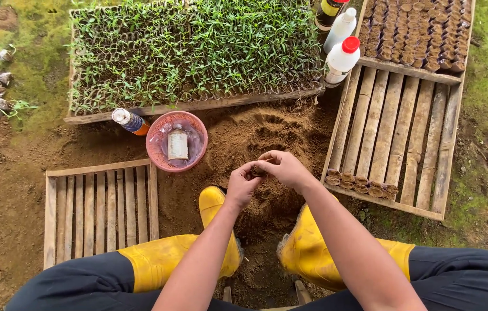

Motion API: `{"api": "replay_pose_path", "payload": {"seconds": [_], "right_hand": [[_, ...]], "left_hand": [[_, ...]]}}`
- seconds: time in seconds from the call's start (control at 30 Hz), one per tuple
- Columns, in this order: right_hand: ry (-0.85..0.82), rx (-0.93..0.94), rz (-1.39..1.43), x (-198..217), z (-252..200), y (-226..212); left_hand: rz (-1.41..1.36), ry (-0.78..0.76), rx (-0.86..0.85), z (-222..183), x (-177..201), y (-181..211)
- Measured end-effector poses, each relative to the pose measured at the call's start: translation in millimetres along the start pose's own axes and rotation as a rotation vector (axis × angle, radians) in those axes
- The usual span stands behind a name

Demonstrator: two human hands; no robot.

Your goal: Filling small organic seedling pots with soil and arranging them in a wooden tray for planting.

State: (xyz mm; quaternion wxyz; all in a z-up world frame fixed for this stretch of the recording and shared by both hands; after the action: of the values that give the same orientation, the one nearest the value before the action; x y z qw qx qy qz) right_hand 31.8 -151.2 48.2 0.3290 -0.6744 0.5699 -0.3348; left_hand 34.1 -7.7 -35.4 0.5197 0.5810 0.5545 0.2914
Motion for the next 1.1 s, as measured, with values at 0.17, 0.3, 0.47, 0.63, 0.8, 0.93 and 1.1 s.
{"api": "replay_pose_path", "payload": {"seconds": [0.17,0.3,0.47,0.63,0.8,0.93,1.1], "right_hand": [[-0.006,-0.018,0.037,-7.8,-8.5,-9.8],[-0.012,-0.046,-0.159,-11.7,-18.6,-20.5],[-0.01,-0.093,-0.647,-7.5,-8.6,-22.8],[-0.035,-0.09,-0.556,12.1,-25.8,-33.4],[-0.165,-0.08,-0.457,25.1,-33.9,-45.3],[-0.188,-0.081,-0.643,32.4,-32.5,-56.0],[-0.168,-0.175,-0.675,55.3,-10.7,-40.3]], "left_hand": [[0.037,0.009,0.037,-7.4,-1.2,20.7],[0.149,0.039,0.042,-11.1,-5.3,24.9],[0.251,0.054,0.047,-13.0,-10.7,21.9],[0.168,0.009,0.069,-17.8,-27.2,37.5],[0.079,-0.012,0.05,-29.8,-45.3,51.0],[0.041,-0.058,0.054,-33.1,-51.1,65.6],[0.11,-0.115,0.067,-26.8,-59.1,75.4]]}}
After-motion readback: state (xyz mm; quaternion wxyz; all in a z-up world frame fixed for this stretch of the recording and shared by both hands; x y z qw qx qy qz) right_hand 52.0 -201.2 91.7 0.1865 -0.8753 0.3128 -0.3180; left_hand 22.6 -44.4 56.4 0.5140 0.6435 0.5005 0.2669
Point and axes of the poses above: each hand's wrist, its own z-axis towards the middle knuckle, its own x-axis out of the back of the hand, y = z × x, the point moved 5 cm from there along z, towards the middle knuckle, and after that the axes turned 1 degree about -z, right-handed, at the moved point
